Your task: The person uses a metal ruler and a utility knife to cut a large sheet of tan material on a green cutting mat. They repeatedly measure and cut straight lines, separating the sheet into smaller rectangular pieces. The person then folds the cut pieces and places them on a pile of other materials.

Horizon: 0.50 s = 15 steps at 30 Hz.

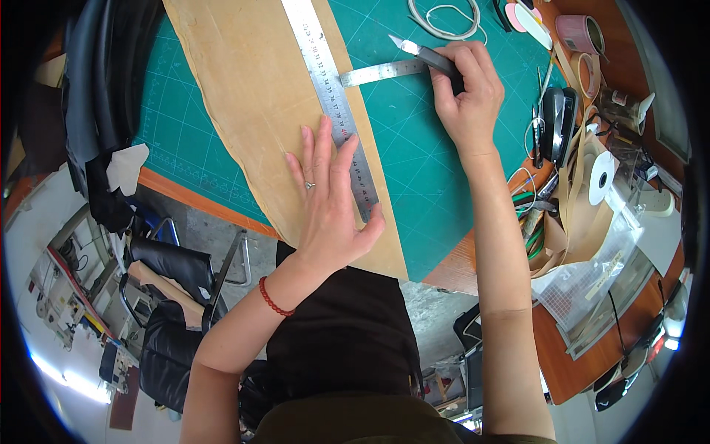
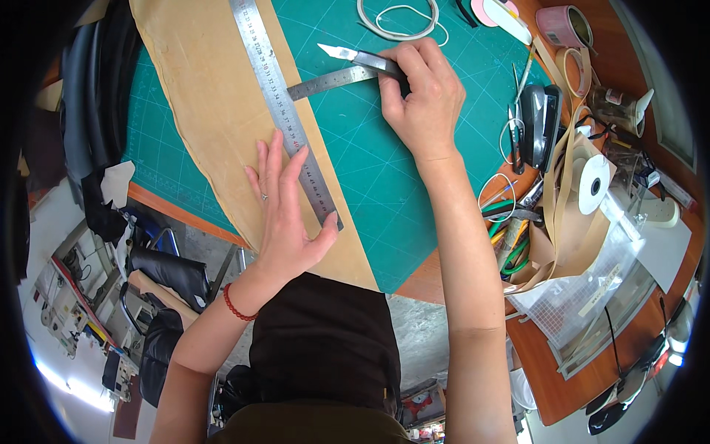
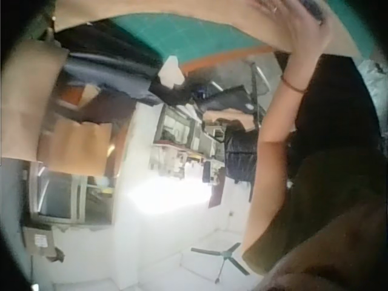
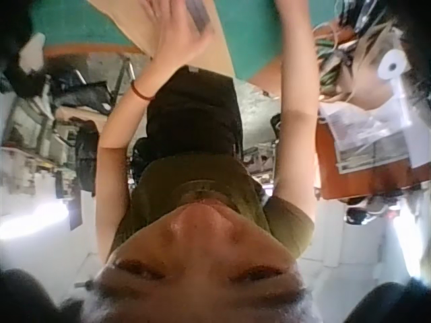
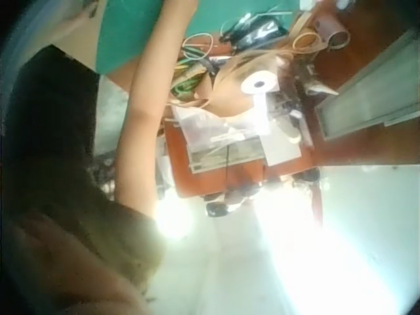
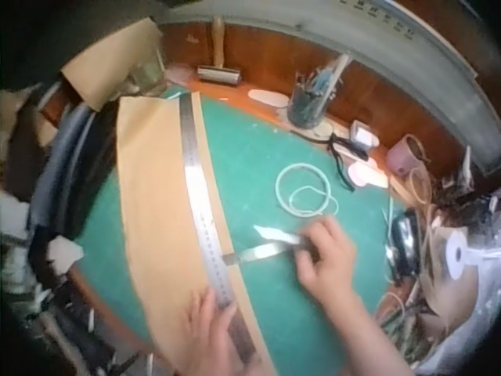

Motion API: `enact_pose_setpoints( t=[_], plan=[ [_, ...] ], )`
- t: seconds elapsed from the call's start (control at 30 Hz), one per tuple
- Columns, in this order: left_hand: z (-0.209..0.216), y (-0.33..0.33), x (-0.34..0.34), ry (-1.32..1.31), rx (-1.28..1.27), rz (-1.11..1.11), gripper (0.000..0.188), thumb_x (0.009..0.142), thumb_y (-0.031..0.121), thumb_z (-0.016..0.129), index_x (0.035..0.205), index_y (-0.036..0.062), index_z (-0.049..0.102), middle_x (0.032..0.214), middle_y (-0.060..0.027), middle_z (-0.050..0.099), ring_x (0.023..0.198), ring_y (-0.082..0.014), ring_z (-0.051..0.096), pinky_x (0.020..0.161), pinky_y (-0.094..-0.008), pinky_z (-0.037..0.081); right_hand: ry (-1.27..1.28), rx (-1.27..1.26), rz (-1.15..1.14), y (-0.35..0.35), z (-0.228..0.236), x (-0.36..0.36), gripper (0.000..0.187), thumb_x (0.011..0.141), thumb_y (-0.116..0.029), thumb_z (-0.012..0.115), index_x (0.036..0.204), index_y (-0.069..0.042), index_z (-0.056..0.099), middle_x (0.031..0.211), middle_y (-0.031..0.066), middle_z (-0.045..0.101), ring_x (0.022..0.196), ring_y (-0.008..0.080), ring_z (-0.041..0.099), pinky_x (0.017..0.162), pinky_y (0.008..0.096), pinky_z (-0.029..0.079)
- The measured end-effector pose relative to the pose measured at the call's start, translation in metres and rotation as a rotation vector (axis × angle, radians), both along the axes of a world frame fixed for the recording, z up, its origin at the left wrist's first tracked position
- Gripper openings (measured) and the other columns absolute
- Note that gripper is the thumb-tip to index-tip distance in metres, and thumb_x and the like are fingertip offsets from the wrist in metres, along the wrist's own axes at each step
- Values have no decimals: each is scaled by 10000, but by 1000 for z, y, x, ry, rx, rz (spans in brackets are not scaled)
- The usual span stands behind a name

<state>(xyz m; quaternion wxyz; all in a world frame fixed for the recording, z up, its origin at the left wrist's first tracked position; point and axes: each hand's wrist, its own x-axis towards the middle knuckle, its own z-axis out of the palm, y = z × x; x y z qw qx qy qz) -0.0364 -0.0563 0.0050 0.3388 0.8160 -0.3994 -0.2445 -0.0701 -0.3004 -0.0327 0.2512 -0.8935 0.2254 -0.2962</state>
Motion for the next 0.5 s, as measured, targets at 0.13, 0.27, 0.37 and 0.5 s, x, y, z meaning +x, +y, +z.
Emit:
enact_pose_setpoints(
  t=[0.13,0.27,0.37,0.5],
  plan=[
    [19,-4,11,0,55,-3,880,760,178,741,1513,15,314,1567,-288,234,1487,-508,153,1175,-639,95,-4,-2,8,2,5,3,139,730,-58,693,859,-109,678,850,49,597,730,263,625,612,383,489],
    [39,-31,89,-264,45,-92,846,749,210,729,1481,7,356,1502,-276,324,1425,-457,276,1149,-654,162,23,15,-15,1,8,1,149,719,-50,687,859,-99,679,853,55,597,730,263,622,619,380,489],
    [0,-69,220,-661,16,-144,954,787,457,768,1549,102,319,1606,-200,283,1506,-433,200,1187,-659,108,20,14,-9,2,11,2,158,712,-42,683,862,-93,679,858,57,597,731,264,621,623,377,491],
    [-14,-102,327,-609,225,-258,1316,678,693,806,1614,102,96,1676,-216,98,1543,-453,49,1239,-542,96,30,32,2,3,12,4,181,701,-21,681,873,-79,681,879,70,609,759,272,634,647,378,503]
  ],
)
